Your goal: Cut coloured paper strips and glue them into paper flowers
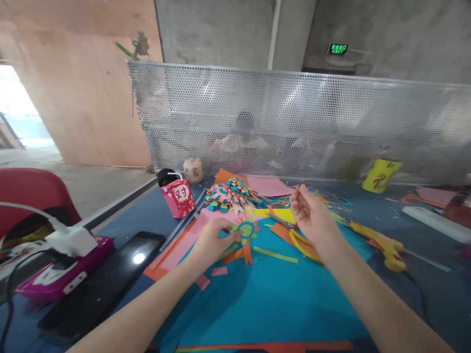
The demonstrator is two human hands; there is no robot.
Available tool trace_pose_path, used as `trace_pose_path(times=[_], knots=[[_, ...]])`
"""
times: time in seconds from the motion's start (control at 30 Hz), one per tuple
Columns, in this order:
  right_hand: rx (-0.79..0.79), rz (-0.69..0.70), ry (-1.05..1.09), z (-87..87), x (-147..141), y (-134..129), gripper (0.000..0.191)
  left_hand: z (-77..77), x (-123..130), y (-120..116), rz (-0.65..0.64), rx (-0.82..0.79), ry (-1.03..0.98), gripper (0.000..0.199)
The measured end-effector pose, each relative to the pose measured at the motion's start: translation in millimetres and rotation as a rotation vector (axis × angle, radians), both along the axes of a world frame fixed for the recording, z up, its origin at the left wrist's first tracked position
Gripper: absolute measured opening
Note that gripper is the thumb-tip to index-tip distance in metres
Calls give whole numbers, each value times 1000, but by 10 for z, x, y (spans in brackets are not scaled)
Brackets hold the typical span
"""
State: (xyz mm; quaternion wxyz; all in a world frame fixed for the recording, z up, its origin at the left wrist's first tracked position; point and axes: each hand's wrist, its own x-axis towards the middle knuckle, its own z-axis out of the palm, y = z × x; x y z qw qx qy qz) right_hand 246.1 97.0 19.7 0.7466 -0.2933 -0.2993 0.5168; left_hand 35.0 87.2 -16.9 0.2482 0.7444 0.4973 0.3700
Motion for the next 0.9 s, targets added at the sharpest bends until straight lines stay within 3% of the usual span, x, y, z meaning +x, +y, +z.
trace_pose_path(times=[0.1,0.23,0.33,0.43,0.5,0.57,0.63,0.73,0.8,0.9], knots=[[70,-13,-213,-7,-17,-16,9,-8,-2,15,-3,-7,-25,27],[114,35,-907,-153,-148,-51,13,35,6,16,20,-92,-251,30],[205,187,-1266,-222,-214,-117,18,58,2,13,38,-86,-328,29],[324,398,-1569,-182,-219,-227,14,54,-16,16,45,-12,-273,25],[339,535,-1567,-110,-212,-299,18,47,-29,20,41,39,-198,24],[345,614,-1354,-32,-210,-343,21,41,-34,21,33,50,-156,24],[369,496,-1102,27,-204,-344,22,38,-30,19,20,35,-169,24],[346,108,-937,31,-164,-263,32,45,-14,11,11,-7,-232,26],[314,-37,-1030,-30,-125,-183,39,57,-6,5,28,-32,-269,27],[373,3,-1346,-151,-99,-93,28,60,-12,14,71,-50,-299,30]])
